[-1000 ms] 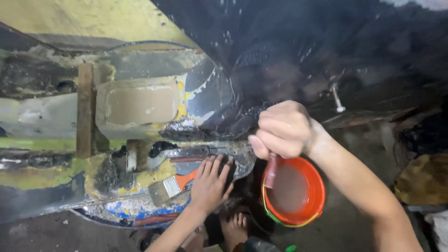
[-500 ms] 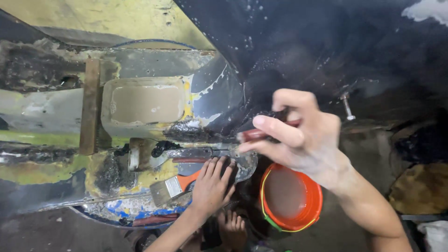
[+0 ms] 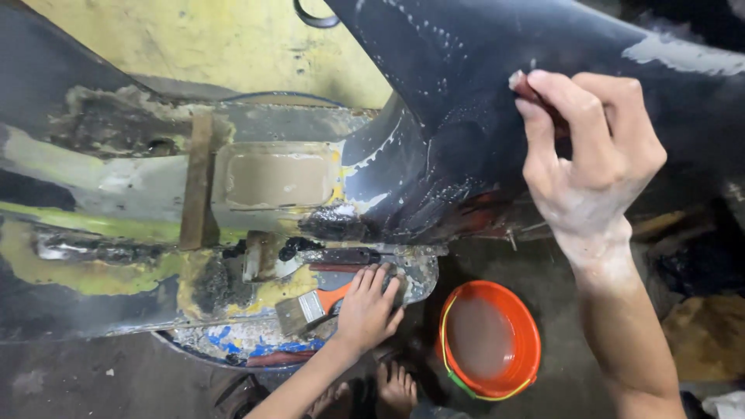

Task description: The person sands the surface of a dark grey car fender using a sanding block and a sanding sponge. They work on the edges and curves of the part, occasionally wiping the surface with their hand to check the finish.

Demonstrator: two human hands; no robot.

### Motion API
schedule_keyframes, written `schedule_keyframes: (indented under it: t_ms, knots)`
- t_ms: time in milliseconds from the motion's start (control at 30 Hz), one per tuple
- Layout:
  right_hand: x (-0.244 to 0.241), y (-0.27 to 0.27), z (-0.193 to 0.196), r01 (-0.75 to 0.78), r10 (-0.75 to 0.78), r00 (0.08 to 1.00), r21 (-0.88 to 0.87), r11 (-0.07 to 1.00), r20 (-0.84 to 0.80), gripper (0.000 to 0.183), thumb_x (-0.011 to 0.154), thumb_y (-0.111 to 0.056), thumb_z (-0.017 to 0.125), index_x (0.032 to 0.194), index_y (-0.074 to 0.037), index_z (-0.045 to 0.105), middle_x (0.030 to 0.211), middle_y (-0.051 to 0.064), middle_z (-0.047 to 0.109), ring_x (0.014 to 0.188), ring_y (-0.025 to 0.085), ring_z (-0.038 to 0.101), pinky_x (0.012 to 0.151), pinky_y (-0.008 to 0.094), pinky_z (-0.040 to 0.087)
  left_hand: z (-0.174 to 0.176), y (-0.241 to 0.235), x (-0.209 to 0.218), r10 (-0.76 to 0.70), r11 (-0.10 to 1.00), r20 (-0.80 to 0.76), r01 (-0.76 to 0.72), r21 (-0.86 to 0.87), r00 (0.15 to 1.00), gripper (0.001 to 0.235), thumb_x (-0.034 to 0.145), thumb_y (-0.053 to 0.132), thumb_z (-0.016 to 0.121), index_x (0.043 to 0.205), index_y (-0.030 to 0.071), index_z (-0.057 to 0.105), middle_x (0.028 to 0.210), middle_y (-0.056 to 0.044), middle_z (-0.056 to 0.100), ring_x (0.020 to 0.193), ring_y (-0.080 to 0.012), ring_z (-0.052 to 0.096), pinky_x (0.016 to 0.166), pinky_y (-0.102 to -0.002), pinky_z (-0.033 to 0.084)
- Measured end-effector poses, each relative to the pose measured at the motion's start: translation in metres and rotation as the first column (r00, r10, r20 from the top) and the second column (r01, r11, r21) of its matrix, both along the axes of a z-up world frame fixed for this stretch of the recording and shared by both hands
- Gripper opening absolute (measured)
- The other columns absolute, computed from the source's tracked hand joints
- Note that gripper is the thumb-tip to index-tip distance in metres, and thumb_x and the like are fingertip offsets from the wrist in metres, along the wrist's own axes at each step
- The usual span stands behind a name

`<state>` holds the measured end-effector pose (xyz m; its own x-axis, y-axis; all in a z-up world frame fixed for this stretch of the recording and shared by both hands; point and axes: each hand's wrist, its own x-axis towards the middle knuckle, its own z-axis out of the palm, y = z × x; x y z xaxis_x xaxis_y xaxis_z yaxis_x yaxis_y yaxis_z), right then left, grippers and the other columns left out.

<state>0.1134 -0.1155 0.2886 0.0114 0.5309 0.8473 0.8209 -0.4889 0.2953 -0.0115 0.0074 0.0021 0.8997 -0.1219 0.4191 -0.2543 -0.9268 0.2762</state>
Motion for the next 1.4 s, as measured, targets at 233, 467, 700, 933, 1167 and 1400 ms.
schedule_keyframes:
  t_ms: [233,467,700,933,1167,1400]
  knots:
    - [0.002,-0.018,0.012,-0.040,0.036,0.999,0.117,0.992,0.040,0.019,0.109,-0.005,0.063,0.109,0.013,0.070,0.099,0.024,0.051,0.086,0.036,0.052,0.079,0.044,0.044,-0.007,0.007,-0.003,-0.078,0.996,0.031,0.077,0.032,0.996,0.054,0.080,0.037,0.055,0.122,0.004,0.049,0.120,-0.022,0.048,0.109,-0.0377,0.044,0.096,-0.046,0.034]
    - [0.008,-0.032,0.003,-0.015,0.015,0.991,0.005,1.000,0.134,0.019,0.097,0.006,0.088,0.109,-0.004,0.078,0.092,0.011,0.062,0.078,0.029,0.050,0.070,0.039,0.038,0.033,0.032,0.006,-0.166,0.936,-0.669,0.330,0.124,0.725,0.077,0.086,0.052,0.047,0.146,0.016,0.014,0.152,-0.012,0.010,0.137,-0.0313,0.014,0.112,-0.039,0.012]
    - [0.005,-0.019,0.001,-0.117,0.113,0.991,0.070,0.991,0.065,0.011,0.100,0.010,0.072,0.096,0.001,0.077,0.086,0.014,0.061,0.077,0.029,0.051,0.071,0.038,0.042,0.019,0.044,0.010,-0.182,0.845,-0.676,0.466,0.264,0.714,0.099,0.076,0.067,0.054,0.147,0.017,0.007,0.152,-0.011,0.008,0.140,-0.0269,0.006,0.111,-0.041,0.008]
    - [0.001,-0.025,-0.010,0.038,-0.007,0.970,-0.121,0.992,0.243,0.012,0.099,-0.018,0.081,0.108,-0.023,0.075,0.092,-0.008,0.068,0.070,0.017,0.050,0.066,0.031,0.033,0.108,0.027,0.026,0.105,0.639,-0.903,0.668,0.382,0.416,0.112,0.076,0.065,0.057,0.145,0.022,-0.021,0.153,-0.002,-0.023,0.142,-0.0169,-0.011,0.115,-0.037,0.006]
    - [0.012,-0.046,-0.030,0.104,-0.091,0.971,-0.049,0.993,0.223,0.014,0.101,-0.011,0.078,0.089,-0.013,0.072,0.077,0.003,0.055,0.064,0.025,0.050,0.058,0.037,0.030,0.079,0.022,0.019,0.125,0.662,-0.872,0.615,0.428,0.473,0.129,0.060,0.076,0.060,0.145,0.021,-0.019,0.152,-0.002,-0.025,0.141,-0.0170,-0.015,0.114,-0.039,0.004]
    - [-0.002,-0.041,-0.021,0.165,-0.117,0.943,-0.132,0.977,0.313,0.006,0.108,-0.026,0.085,0.107,-0.026,0.080,0.090,-0.008,0.063,0.078,0.019,0.056,0.086,0.042,0.035,0.036,0.028,-0.004,-0.018,0.807,-0.683,0.414,0.422,0.730,0.114,0.068,0.073,0.058,0.146,0.016,-0.002,0.154,-0.006,-0.006,0.141,-0.0231,-0.005,0.112,-0.043,-0.001]
